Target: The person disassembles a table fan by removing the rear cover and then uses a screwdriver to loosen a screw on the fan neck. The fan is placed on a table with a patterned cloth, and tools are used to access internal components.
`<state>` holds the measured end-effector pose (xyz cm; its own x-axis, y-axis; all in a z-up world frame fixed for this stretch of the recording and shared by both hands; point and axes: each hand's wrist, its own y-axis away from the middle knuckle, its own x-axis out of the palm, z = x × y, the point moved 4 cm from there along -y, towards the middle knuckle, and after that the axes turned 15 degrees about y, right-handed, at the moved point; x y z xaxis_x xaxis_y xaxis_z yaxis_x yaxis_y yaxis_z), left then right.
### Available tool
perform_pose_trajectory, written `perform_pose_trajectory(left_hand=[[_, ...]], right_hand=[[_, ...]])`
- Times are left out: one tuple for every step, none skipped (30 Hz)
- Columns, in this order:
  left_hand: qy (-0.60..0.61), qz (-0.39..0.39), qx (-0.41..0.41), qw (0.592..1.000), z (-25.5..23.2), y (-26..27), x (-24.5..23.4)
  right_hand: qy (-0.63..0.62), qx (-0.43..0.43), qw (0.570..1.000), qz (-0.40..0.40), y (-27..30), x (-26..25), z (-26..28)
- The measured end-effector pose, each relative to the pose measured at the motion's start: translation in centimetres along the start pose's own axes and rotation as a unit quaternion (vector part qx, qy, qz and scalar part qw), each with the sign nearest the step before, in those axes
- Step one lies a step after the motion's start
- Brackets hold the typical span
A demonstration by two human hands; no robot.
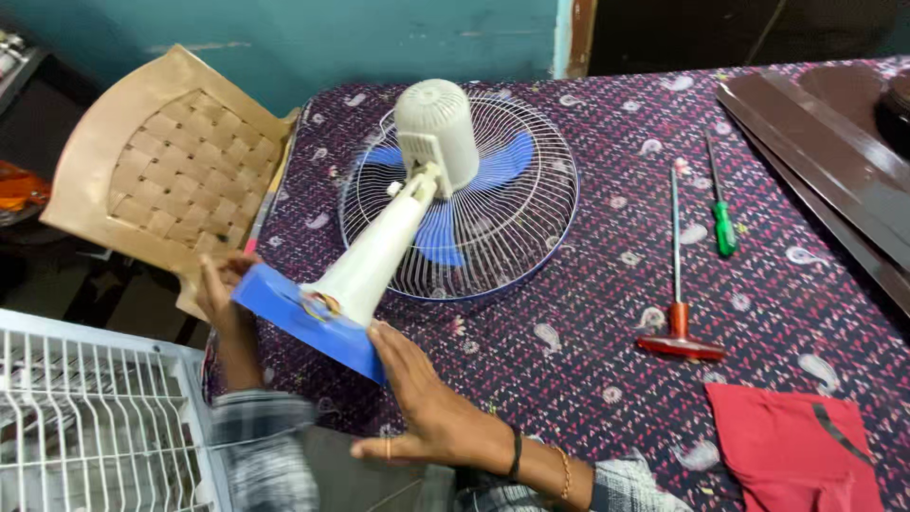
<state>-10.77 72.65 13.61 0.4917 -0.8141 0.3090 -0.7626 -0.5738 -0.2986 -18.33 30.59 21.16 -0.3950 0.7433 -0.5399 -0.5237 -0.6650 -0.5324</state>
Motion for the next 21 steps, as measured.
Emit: perform_pose_trajectory(left_hand=[[0.017,0.023,-0.015,0.999,-2.9,-1.9,0.1],[0.127,0.034,0.025,0.991,-6.7,-1.6,0.2],[0.237,0.047,0.065,0.968,-11.1,-0.6,0.8],[0.264,0.03,0.073,0.961,-14.4,1.7,1.9],[0.08,0.045,0.169,0.981,-17.6,5.6,3.8],[-0.034,0.06,0.208,0.976,-18.5,10.0,6.5],[-0.142,0.068,0.251,0.955,-19.1,14.9,9.2],[-0.176,0.085,0.246,0.949,-18.0,18.8,12.5],[-0.209,0.103,0.241,0.942,-16.8,22.3,15.7],[-0.348,0.093,0.247,0.9,-15.5,24.7,18.4],[-0.48,0.078,0.247,0.838,-14.0,26.8,20.8],[-0.389,0.011,0.333,0.859,-11.9,28.5,23.6],[-0.346,-0.007,0.332,0.878,-10.4,29.3,24.9],[-0.303,-0.029,0.331,0.893,-9.1,29.9,25.7],[-0.301,-0.048,0.292,0.906,-7.7,30.4,26.3],[-0.3,-0.066,0.258,0.916,-6.5,30.3,26.4],[-0.297,-0.084,0.223,0.925,-5.4,29.9,25.8],[-0.338,-0.088,0.211,0.913,-4.5,29.5,25.1],[-0.379,-0.092,0.199,0.899,-3.5,28.8,24.2],[-0.419,-0.095,0.183,0.884,-2.6,28.3,23.3],[-0.405,-0.092,0.189,0.89,-1.7,27.7,22.6]], right_hand=[[-0.04,0.043,0.998,0.009,-0.7,-0.5,-0.8],[-0.08,0.085,0.993,0.019,-1.1,-1.2,-1.8],[-0.12,0.127,0.984,0.03,-1.5,-2.1,-3.2],[-0.037,0.17,0.985,-0.01,-1.7,-4.0,-5.5],[0.047,0.212,0.975,-0.05,-2.0,-6.3,-8.3],[0.057,0.212,0.966,-0.139,-2.1,-8.4,-10.7],[0.053,0.263,0.954,-0.135,-2.3,-10.0,-14.1],[0.068,0.288,0.944,-0.143,-2.8,-11.4,-17.1],[0.082,0.314,0.934,-0.151,-3.1,-12.3,-19.7],[0.07,0.319,0.933,-0.152,-3.9,-13.1,-22.1],[0.058,0.324,0.932,-0.152,-4.9,-13.7,-24.3],[0.074,0.292,0.941,-0.151,-6.0,-14.0,-25.8],[0.089,0.26,0.95,-0.15,-7.3,-14.5,-27.2],[0.103,0.225,0.958,-0.146,-8.9,-14.7,-28.3],[0.09,0.193,0.967,-0.143,-10.4,-14.6,-29.1],[0.075,0.158,0.974,-0.143,-12.5,-14.4,-29.6],[0.059,0.123,0.98,-0.142,-14.2,-13.9,-29.7],[0.042,0.12,0.982,-0.141,-15.5,-13.2,-30.0],[0.025,0.117,0.983,-0.14,-16.9,-12.4,-30.1],[0.007,0.116,0.984,-0.138,-17.7,-11.6,-30.2],[-0.017,0.125,0.98,-0.153,-18.2,-11.3,-30.2]])
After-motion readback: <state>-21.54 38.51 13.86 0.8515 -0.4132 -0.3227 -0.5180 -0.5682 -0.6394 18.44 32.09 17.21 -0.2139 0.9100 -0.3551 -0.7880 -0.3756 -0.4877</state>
